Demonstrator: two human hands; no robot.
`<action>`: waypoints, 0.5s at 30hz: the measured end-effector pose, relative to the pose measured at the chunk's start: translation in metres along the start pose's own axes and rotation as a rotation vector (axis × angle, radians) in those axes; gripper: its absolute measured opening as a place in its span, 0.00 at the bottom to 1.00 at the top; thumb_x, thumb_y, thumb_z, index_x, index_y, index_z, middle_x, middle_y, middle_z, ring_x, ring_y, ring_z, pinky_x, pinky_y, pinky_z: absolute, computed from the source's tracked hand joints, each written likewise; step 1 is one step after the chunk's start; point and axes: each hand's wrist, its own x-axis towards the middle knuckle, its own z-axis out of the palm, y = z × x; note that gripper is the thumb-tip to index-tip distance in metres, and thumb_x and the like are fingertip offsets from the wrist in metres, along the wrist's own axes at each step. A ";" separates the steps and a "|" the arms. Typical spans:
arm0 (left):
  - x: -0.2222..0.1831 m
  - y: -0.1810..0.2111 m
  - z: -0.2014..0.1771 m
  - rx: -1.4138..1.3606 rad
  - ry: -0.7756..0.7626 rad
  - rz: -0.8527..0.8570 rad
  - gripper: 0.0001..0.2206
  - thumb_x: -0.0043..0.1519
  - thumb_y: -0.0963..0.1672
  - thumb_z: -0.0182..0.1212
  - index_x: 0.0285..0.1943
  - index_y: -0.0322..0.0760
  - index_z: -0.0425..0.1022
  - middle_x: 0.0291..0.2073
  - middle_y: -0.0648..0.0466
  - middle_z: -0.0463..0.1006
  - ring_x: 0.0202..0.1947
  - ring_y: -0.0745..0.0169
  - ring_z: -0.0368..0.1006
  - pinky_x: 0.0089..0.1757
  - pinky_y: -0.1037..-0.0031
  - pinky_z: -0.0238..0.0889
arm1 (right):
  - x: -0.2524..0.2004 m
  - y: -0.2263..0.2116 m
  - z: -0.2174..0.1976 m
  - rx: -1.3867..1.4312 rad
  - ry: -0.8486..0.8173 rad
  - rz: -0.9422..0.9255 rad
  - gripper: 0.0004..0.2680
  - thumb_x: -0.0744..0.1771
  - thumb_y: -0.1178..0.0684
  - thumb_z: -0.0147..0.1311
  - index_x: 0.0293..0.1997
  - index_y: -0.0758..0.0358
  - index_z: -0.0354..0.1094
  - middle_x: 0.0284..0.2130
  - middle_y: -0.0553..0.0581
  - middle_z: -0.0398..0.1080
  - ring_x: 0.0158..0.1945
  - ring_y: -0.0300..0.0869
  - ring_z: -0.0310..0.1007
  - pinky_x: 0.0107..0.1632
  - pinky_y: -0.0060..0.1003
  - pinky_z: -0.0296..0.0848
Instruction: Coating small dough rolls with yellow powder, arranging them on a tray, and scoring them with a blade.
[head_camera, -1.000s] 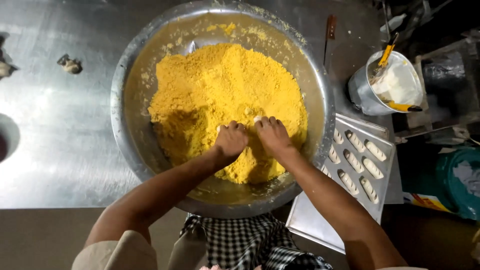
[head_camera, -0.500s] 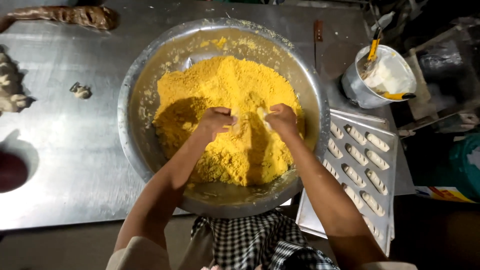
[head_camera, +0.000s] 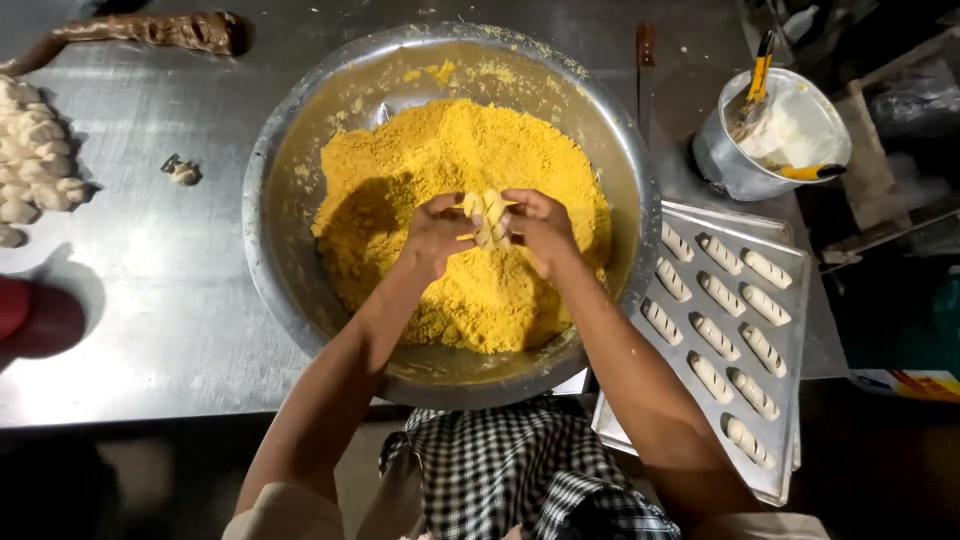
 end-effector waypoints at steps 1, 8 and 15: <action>-0.006 0.005 0.001 0.002 0.004 0.002 0.24 0.53 0.33 0.67 0.61 0.28 0.72 0.42 0.46 0.78 0.39 0.54 0.81 0.41 0.68 0.79 | 0.002 0.001 -0.007 0.002 -0.004 -0.001 0.15 0.65 0.66 0.54 0.58 0.68 0.69 0.44 0.60 0.76 0.42 0.42 0.78 0.44 0.33 0.79; 0.010 -0.028 -0.016 0.558 0.155 0.224 0.18 0.58 0.38 0.67 0.58 0.31 0.77 0.49 0.42 0.83 0.40 0.55 0.84 0.38 0.70 0.76 | 0.011 0.027 -0.039 0.161 -0.083 0.119 0.12 0.65 0.61 0.57 0.54 0.68 0.71 0.44 0.61 0.75 0.45 0.49 0.77 0.42 0.46 0.81; -0.006 -0.075 0.001 2.215 -0.119 0.565 0.18 0.59 0.39 0.62 0.58 0.27 0.70 0.51 0.39 0.74 0.46 0.50 0.73 0.41 0.64 0.72 | -0.006 0.065 -0.052 -1.609 -0.084 -0.621 0.09 0.62 0.62 0.55 0.45 0.62 0.76 0.42 0.63 0.75 0.44 0.55 0.77 0.46 0.51 0.76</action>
